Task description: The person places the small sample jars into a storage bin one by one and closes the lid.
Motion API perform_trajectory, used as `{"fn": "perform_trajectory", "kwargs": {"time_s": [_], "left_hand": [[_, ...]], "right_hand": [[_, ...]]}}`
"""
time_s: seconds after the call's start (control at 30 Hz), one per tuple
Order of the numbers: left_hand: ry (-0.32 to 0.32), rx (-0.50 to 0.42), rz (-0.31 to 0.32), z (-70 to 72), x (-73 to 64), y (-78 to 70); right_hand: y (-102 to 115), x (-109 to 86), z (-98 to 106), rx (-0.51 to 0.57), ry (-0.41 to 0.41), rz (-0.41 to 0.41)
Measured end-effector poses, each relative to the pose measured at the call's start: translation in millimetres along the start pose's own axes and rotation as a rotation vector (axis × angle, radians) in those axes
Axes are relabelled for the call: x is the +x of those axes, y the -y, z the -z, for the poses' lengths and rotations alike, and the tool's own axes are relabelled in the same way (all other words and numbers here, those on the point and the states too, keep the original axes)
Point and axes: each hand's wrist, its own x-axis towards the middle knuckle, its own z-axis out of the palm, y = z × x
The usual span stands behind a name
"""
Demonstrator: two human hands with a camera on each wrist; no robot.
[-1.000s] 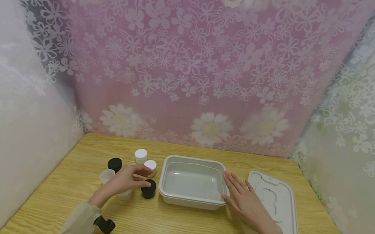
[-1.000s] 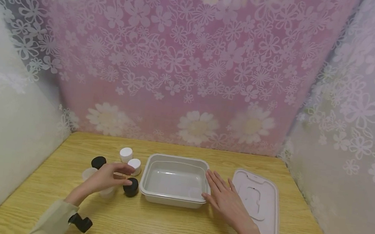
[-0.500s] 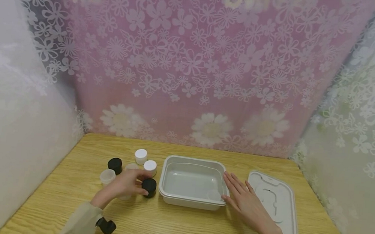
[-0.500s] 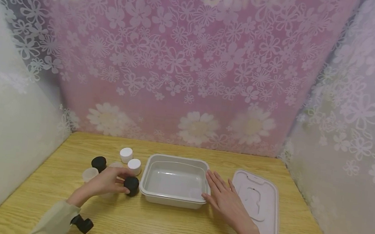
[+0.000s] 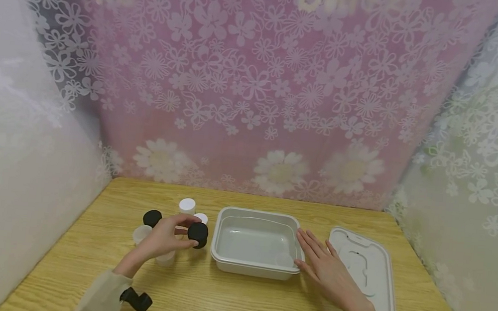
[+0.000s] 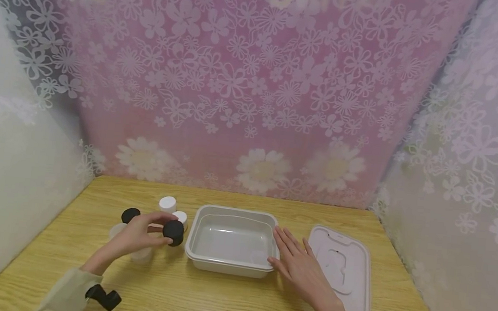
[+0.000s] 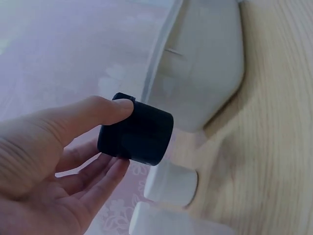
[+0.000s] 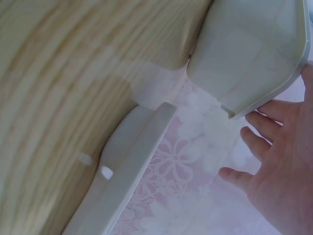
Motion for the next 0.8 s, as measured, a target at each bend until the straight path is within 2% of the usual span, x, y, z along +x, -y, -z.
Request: {"fn": "perform_trajectory", "kwargs": {"time_s": [0.43, 0.57, 0.8], "left_hand": [[-0.062, -0.111, 0.006, -3.1, 17.0, -26.4], [-0.062, -0.155, -0.026, -10.7, 27.2, -29.5], [-0.033, -0.166, -0.078, -32.0, 46.8, -38.0]], "right_hand": [[-0.8, -0.4, 0.0, -0.009, -0.009, 0.006], [0.1, -0.2, 0.4, -0.009, -0.004, 0.004], [-1.1, -0.9, -0.9, -0.015, -0.013, 0.009]]}}
